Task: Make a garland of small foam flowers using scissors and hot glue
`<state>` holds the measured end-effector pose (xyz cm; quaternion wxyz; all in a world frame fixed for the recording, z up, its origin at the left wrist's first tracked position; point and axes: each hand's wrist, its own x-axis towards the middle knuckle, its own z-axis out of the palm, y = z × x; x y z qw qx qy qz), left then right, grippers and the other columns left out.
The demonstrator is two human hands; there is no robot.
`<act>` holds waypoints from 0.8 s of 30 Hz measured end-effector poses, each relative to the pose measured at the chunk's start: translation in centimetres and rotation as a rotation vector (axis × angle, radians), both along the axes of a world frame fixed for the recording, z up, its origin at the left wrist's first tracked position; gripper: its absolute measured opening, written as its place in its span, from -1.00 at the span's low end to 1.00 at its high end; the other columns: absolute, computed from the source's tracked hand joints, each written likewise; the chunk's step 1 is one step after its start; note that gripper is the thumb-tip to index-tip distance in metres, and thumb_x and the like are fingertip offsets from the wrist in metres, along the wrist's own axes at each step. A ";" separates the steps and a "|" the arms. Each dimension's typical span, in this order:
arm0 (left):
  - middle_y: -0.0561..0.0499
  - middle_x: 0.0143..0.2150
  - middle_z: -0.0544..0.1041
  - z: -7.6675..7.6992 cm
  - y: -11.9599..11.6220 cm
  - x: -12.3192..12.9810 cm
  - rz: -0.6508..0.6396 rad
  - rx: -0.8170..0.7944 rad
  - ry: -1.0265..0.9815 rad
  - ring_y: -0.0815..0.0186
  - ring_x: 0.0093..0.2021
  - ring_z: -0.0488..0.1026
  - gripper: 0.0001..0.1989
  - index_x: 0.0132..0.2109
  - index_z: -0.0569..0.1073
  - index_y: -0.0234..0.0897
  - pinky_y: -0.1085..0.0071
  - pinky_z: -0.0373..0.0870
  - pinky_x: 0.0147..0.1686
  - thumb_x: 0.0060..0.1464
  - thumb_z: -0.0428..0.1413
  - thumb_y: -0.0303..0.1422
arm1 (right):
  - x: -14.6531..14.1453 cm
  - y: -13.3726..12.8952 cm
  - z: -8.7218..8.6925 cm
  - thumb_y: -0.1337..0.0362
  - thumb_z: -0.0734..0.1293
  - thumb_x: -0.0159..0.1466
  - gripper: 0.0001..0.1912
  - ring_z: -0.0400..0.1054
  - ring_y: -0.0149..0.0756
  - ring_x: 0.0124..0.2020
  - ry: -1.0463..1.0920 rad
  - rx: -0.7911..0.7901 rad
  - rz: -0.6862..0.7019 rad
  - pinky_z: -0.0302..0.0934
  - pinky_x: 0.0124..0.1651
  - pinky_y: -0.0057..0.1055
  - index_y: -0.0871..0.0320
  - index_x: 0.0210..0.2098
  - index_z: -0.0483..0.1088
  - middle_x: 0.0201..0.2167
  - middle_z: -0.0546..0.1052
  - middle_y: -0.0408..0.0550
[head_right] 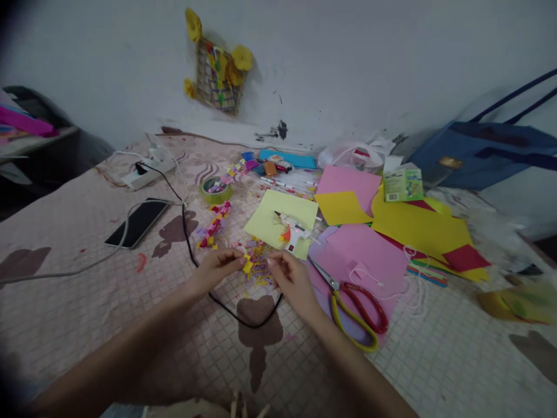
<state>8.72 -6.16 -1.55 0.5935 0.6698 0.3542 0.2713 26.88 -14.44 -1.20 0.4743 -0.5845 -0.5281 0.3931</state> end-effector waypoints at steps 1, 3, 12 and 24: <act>0.06 -0.50 0.40 0.2 0.1 0.2 -0.015 -0.040 -0.031 0.42 -0.48 0.29 -0.72 -0.43 0.44 -0.34 0.49 0.22 -0.45 0.00 0.11 -0.17 | -0.6 0.5 0.3 0.08 0.22 0.25 -0.75 0.14 -0.46 -0.64 0.042 -0.024 0.037 0.05 -0.61 -0.52 0.14 -0.25 0.32 -0.60 0.27 -0.25; 0.06 -0.51 0.40 0.4 0.2 0.7 -0.056 -0.087 -0.051 0.42 -0.48 0.29 -0.71 -0.43 0.45 -0.34 0.49 0.22 -0.44 -0.02 0.12 -0.15 | -1.3 1.3 0.7 0.07 0.25 0.22 -0.74 0.14 -0.47 -0.63 0.091 -0.069 0.074 0.04 -0.63 -0.53 0.14 -0.26 0.30 -0.57 0.29 -0.24; 0.00 -0.40 0.47 0.5 0.6 1.3 -0.043 0.061 0.037 0.35 -0.38 0.37 -0.76 -0.32 0.46 -0.34 0.44 0.29 -0.37 0.03 0.10 -0.21 | -1.4 2.0 -0.6 0.03 0.26 0.19 -0.71 0.08 -0.49 -0.65 0.145 -0.108 0.045 -0.01 -0.64 -0.55 0.13 -0.45 0.24 -0.63 0.21 -0.28; 0.01 -0.39 0.46 -0.7 0.1 1.1 -0.037 -0.222 -0.142 0.41 -0.40 0.38 -0.73 -0.31 0.43 -0.35 0.50 0.30 -0.43 -0.09 0.23 -0.24 | -1.6 1.5 -0.8 0.00 0.27 0.19 -0.69 0.09 -0.50 -0.69 0.213 -0.155 0.110 0.00 -0.65 -0.55 0.13 -0.44 0.25 -0.67 0.24 -0.29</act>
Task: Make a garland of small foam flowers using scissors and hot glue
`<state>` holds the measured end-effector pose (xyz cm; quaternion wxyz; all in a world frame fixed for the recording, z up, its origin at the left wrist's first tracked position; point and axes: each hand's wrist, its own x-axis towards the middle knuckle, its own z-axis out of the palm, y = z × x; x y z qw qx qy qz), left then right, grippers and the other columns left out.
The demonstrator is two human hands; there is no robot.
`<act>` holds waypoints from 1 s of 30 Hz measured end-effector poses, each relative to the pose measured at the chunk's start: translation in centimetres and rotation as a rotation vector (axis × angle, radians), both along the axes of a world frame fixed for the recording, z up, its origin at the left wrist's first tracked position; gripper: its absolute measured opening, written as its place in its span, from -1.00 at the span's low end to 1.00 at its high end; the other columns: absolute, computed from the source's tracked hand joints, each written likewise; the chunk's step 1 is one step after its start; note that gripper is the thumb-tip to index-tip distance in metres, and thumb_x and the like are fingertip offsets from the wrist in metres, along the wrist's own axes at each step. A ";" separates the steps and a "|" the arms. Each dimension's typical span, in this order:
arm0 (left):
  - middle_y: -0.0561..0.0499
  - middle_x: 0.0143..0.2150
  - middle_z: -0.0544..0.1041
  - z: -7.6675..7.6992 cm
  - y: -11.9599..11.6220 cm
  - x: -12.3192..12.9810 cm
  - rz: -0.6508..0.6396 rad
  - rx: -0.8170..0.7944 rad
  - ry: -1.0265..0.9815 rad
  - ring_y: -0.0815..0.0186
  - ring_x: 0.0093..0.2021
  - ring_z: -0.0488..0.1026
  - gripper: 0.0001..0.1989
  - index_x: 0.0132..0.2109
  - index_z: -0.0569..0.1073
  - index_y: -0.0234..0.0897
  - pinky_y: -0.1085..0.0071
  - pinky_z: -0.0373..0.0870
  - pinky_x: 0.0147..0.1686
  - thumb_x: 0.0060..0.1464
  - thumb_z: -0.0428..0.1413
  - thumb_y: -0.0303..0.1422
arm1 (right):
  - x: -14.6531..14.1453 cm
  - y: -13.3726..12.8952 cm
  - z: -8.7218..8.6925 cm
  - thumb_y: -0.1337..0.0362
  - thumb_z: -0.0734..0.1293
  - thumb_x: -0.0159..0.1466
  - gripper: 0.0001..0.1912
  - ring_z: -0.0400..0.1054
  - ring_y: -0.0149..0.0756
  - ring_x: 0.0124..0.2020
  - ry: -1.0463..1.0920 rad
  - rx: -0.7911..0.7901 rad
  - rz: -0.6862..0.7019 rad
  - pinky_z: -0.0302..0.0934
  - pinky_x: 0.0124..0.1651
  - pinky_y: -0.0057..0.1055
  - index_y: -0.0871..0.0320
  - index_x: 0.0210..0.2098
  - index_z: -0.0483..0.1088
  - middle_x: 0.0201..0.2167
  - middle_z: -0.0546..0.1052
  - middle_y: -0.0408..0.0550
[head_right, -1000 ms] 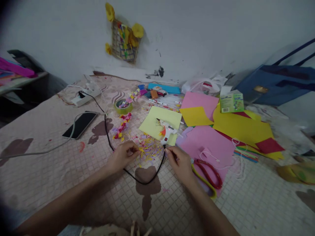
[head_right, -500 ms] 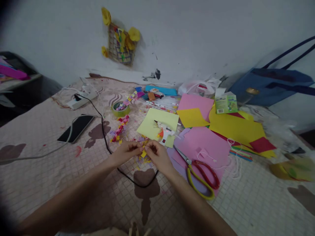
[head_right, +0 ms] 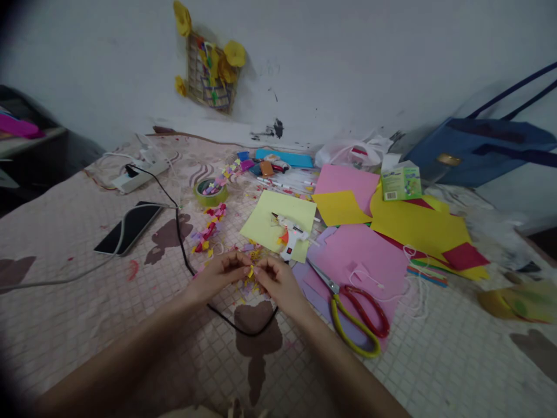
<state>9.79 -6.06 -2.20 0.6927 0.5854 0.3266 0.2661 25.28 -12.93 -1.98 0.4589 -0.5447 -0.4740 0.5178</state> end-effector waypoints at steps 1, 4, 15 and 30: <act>0.01 -0.39 0.46 0.1 0.0 0.0 -0.016 -0.014 -0.007 0.41 -0.41 0.38 -0.72 -0.30 0.44 -0.35 0.51 0.29 -0.45 -0.09 0.23 -0.23 | 0.0 0.0 0.0 0.00 0.26 0.19 -0.68 0.08 -0.51 -0.69 0.006 -0.006 0.000 -0.01 -0.65 -0.55 0.13 -0.44 0.25 -0.68 0.23 -0.30; 0.01 -0.40 0.46 0.2 -0.1 -0.2 -0.037 -0.049 -0.009 0.43 -0.44 0.36 -0.70 -0.28 0.44 -0.35 0.53 0.25 -0.50 -0.09 0.23 -0.22 | -0.1 0.0 0.0 -0.02 0.19 0.25 -0.65 0.09 -0.50 -0.70 0.007 -0.012 -0.008 -0.01 -0.65 -0.54 0.13 -0.47 0.23 -0.67 0.25 -0.28; 0.09 -0.51 0.37 0.0 -0.2 -0.4 0.060 -0.065 0.026 0.49 -0.53 0.25 -0.71 -0.38 0.41 -0.36 0.53 0.19 -0.51 -0.08 0.20 -0.18 | -0.4 -0.1 -0.1 0.04 0.30 0.16 -0.72 0.08 -0.51 -0.67 -0.027 -0.019 -0.030 0.00 -0.63 -0.54 0.13 -0.44 0.26 -0.64 0.23 -0.29; 0.08 -0.50 0.40 -0.2 -0.1 -0.5 -0.038 -0.113 0.012 0.49 -0.54 0.29 -0.68 -0.36 0.37 -0.36 0.50 0.23 -0.49 -0.10 0.23 -0.18 | -0.3 -0.2 0.0 0.18 0.22 0.22 -0.82 0.12 -0.46 -0.60 -0.136 0.040 0.004 0.02 -0.55 -0.51 0.14 -0.44 0.27 -0.60 0.26 -0.24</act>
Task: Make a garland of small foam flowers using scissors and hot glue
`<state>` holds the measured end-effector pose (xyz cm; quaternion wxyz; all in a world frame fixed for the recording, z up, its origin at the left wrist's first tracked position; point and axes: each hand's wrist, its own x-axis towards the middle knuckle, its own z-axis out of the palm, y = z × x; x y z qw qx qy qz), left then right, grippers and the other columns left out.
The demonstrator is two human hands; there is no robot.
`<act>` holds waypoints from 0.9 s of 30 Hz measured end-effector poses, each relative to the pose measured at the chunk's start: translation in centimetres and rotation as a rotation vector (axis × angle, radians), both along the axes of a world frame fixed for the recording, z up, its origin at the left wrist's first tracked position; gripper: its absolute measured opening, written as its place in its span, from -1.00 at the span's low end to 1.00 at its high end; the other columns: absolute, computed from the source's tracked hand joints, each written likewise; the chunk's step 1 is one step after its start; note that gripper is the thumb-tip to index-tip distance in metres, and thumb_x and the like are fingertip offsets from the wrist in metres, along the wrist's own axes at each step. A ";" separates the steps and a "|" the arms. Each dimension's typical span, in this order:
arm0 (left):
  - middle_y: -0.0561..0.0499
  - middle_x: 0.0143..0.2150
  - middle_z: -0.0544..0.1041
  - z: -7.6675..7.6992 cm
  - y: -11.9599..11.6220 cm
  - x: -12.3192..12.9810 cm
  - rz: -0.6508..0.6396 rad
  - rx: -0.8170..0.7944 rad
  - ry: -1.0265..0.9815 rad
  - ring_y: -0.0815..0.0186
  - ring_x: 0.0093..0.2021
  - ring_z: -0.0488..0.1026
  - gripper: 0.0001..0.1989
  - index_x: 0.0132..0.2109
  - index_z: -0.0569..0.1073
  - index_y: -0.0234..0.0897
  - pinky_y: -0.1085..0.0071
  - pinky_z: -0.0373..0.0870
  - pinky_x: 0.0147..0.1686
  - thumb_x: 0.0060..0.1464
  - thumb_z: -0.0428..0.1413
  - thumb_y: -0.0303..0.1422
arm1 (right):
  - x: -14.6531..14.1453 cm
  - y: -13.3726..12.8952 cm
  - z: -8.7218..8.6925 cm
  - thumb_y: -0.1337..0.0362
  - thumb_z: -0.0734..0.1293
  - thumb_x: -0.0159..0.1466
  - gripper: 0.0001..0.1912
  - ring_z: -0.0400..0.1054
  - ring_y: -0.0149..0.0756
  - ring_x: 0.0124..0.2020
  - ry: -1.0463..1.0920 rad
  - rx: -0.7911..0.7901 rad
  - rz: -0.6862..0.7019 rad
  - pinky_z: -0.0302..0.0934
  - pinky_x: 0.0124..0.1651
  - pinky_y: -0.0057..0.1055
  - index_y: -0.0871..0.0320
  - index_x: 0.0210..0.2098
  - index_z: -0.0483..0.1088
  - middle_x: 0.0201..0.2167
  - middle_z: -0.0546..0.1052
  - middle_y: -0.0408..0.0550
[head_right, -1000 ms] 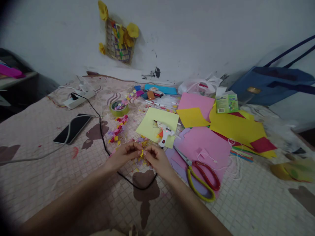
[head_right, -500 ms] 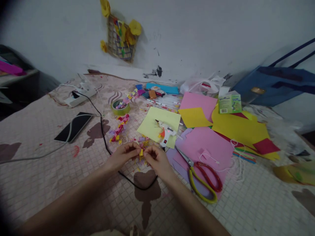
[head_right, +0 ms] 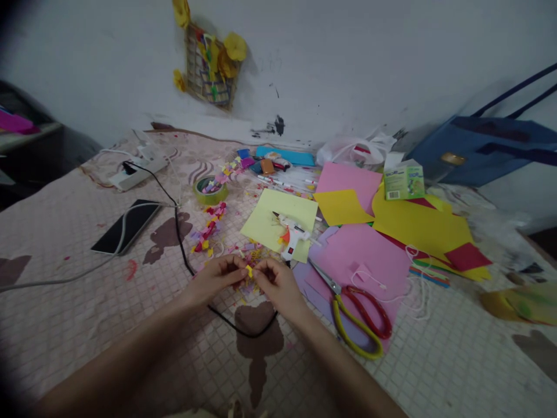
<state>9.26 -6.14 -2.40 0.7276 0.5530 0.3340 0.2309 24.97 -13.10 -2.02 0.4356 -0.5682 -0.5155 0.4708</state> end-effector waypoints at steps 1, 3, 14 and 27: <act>0.07 -0.49 0.41 0.0 0.0 0.0 -0.015 0.002 0.006 0.48 -0.53 0.31 -0.67 -0.35 0.37 -0.36 0.50 0.24 -0.49 -0.11 0.23 -0.18 | 0.1 0.0 0.0 0.20 0.22 0.22 -0.83 0.13 -0.44 -0.58 -0.025 0.017 0.008 0.03 -0.54 -0.51 0.14 -0.44 0.27 -0.58 0.27 -0.23; 0.06 -0.47 0.42 0.1 -0.1 0.0 -0.036 0.021 0.023 0.48 -0.52 0.32 -0.66 -0.34 0.38 -0.37 0.50 0.24 -0.49 -0.13 0.24 -0.18 | 0.2 0.0 0.0 0.23 0.22 0.22 -0.85 0.15 -0.43 -0.54 -0.075 0.053 0.030 0.04 -0.51 -0.51 0.14 -0.45 0.27 -0.56 0.29 -0.21; 0.08 -0.51 0.45 0.4 -0.3 0.0 0.088 -0.054 -0.036 0.49 -0.55 0.33 -0.70 -0.36 0.38 -0.35 0.52 0.26 -0.51 -0.11 0.24 -0.21 | 7.6 -3.4 3.3 0.17 0.18 0.27 -0.81 0.28 -0.36 -0.48 -0.631 0.082 -0.147 0.14 -0.40 -0.46 0.14 -0.37 0.31 -0.49 0.41 -0.14; 0.00 -0.43 0.53 0.7 -0.2 0.8 0.117 -0.137 -0.094 0.41 -0.46 0.45 -0.71 -0.34 0.39 -0.35 0.46 0.35 -0.42 -0.10 0.24 -0.21 | 14.5 -11.4 -0.5 -0.01 0.29 0.11 -0.68 0.35 -0.18 -0.40 -1.119 -0.200 -0.167 0.16 -0.37 -0.33 0.10 -0.39 0.20 -0.41 0.45 -0.01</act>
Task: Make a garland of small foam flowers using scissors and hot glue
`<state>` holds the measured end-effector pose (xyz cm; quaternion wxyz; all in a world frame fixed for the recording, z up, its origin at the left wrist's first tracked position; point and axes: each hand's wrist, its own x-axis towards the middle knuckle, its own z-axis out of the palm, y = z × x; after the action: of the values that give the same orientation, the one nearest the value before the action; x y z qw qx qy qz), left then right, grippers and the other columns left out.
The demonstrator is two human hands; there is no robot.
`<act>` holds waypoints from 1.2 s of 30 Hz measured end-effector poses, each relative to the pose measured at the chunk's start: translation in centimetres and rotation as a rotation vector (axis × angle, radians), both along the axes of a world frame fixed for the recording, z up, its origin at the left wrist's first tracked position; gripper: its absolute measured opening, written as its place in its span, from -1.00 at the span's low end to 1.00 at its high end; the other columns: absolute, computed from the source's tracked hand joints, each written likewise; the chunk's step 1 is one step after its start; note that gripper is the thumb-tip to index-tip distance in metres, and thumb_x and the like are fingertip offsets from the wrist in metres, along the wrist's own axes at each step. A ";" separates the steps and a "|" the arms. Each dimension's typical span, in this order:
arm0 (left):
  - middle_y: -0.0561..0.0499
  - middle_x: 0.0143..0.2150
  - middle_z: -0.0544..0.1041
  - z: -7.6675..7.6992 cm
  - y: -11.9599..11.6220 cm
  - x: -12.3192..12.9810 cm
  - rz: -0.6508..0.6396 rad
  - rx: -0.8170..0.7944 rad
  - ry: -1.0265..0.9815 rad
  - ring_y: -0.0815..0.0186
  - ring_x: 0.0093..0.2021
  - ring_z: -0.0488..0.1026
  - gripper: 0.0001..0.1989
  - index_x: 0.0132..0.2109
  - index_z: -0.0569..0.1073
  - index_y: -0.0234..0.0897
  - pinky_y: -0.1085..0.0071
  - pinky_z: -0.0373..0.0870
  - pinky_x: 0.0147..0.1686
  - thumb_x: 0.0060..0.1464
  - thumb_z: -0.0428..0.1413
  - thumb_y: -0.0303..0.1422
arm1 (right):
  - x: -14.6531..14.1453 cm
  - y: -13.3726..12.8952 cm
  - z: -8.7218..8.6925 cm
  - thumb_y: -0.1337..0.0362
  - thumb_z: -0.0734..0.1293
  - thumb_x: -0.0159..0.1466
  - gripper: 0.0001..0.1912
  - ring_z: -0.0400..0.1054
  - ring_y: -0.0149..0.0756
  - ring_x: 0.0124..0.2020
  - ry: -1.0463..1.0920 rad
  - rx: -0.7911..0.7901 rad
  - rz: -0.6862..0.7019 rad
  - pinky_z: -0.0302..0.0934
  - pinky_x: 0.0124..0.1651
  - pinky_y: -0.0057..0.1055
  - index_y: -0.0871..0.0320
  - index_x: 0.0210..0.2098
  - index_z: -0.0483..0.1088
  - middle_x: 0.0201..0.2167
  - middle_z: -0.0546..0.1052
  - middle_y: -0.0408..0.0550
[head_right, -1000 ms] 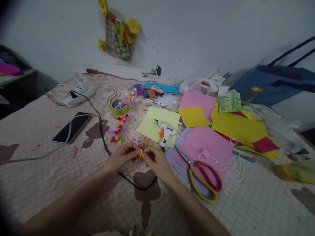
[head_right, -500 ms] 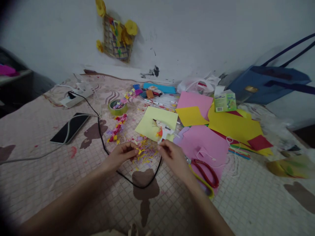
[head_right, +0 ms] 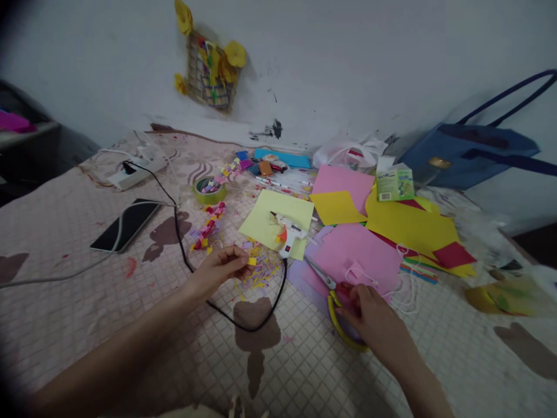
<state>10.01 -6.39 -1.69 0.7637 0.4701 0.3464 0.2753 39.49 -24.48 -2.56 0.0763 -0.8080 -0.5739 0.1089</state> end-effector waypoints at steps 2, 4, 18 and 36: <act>0.00 -0.45 0.52 0.0 0.1 0.1 -0.005 0.030 0.011 0.42 -0.46 0.43 -0.72 -0.35 0.40 -0.36 0.47 0.33 -0.42 -0.08 0.23 -0.21 | 0.2 -0.1 -0.3 -0.02 0.29 0.11 -0.66 0.35 -0.15 -0.38 -0.014 0.016 -0.011 0.17 -0.35 -0.31 0.10 -0.40 0.17 -0.41 0.43 0.00; 0.02 -0.47 0.49 0.2 0.1 0.2 -0.009 0.056 0.022 0.44 -0.48 0.40 -0.72 -0.37 0.40 -0.36 0.49 0.31 -0.45 -0.08 0.22 -0.21 | 0.3 -0.1 -0.5 -0.07 0.27 0.11 -0.63 0.35 -0.13 -0.39 -0.032 0.013 -0.034 0.18 -0.36 -0.29 0.09 -0.42 0.14 -0.44 0.42 0.00; 0.05 -0.49 0.48 1.3 0.5 1.0 -0.005 0.030 0.019 0.48 -0.53 0.36 -0.71 -0.38 0.38 -0.36 0.50 0.28 -0.47 -0.13 0.25 -0.22 | -0.2 -0.2 1.4 -0.10 0.25 0.13 -0.57 0.42 -0.17 -0.34 0.426 0.198 -0.187 0.29 -0.34 -0.32 0.12 -0.23 0.27 -0.33 0.50 0.03; 0.06 -0.51 0.45 1.2 -0.2 0.7 -0.118 0.181 0.041 0.46 -0.54 0.34 -0.71 -0.38 0.38 -0.34 0.50 0.26 -0.50 -0.07 0.20 -0.18 | -13.3 10.8 3.3 0.07 0.29 0.11 -0.73 0.15 -0.41 -0.57 0.978 0.221 0.061 0.06 -0.50 -0.47 0.17 -0.49 0.32 -0.61 0.30 -0.19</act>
<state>10.74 -6.62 -0.51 0.7257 0.5622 0.3074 0.2505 26.18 -13.72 0.73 0.4182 -0.6323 -0.5026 0.4155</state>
